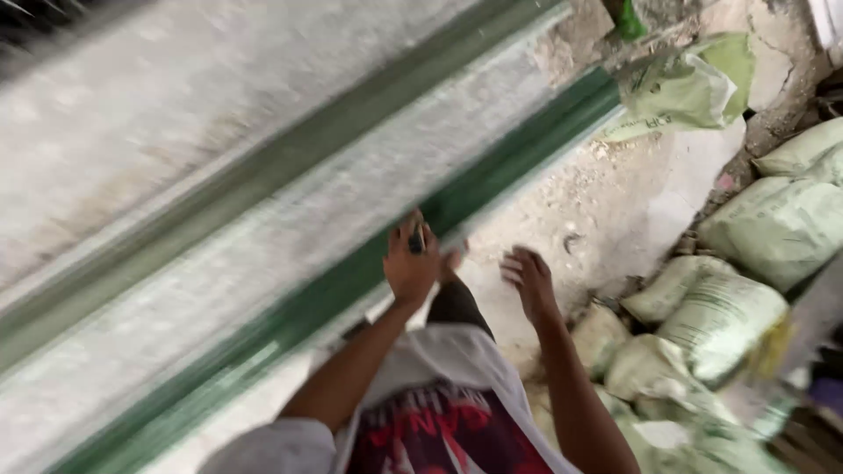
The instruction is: Applying a liquid release agent or oil to decorative architectural moldings using a brush.
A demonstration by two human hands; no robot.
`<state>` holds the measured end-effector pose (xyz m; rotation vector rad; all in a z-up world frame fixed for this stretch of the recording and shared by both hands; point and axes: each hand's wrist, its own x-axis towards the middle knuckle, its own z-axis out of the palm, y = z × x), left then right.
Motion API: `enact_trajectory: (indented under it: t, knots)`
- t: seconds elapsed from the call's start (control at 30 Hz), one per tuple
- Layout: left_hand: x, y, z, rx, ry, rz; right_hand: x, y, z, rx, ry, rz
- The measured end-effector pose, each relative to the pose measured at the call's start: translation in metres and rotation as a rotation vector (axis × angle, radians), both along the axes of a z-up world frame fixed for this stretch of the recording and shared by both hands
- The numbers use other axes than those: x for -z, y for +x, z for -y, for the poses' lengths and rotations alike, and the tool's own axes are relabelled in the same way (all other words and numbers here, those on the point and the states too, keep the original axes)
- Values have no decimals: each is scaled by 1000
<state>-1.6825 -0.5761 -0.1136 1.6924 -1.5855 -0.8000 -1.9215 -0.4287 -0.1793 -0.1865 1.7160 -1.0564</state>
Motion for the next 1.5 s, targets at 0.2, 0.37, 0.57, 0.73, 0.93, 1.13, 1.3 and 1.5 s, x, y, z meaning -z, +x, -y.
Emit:
enact_trajectory:
  t: [0.2, 0.37, 0.57, 0.73, 0.93, 1.13, 1.3, 1.5]
  knots:
    - [2, -139, 36, -20, -90, 59, 5, -152, 119, -4, -218, -50]
    - [6, -233, 72, -32, -15, 90, 47, -208, 194, 240, -127, 106]
    - [0, -350, 118, -5, 9, 140, 144, -218, 199, 527, -131, 208]
    - [22, -432, 145, 61, 32, 106, 158, -209, 207, 564, -107, 163]
    - [39, -498, 174, 147, 58, 92, 128, -184, 210, 593, -92, 122]
    - [30, -490, 244, 420, 88, -79, 101, -173, 235, 616, -124, 83]
    - [-13, -430, 374, 861, -280, 61, 115, -170, 239, 508, -108, -220]
    - [27, -369, 467, 1013, -164, 571, 121, -173, 236, 364, -104, -451]
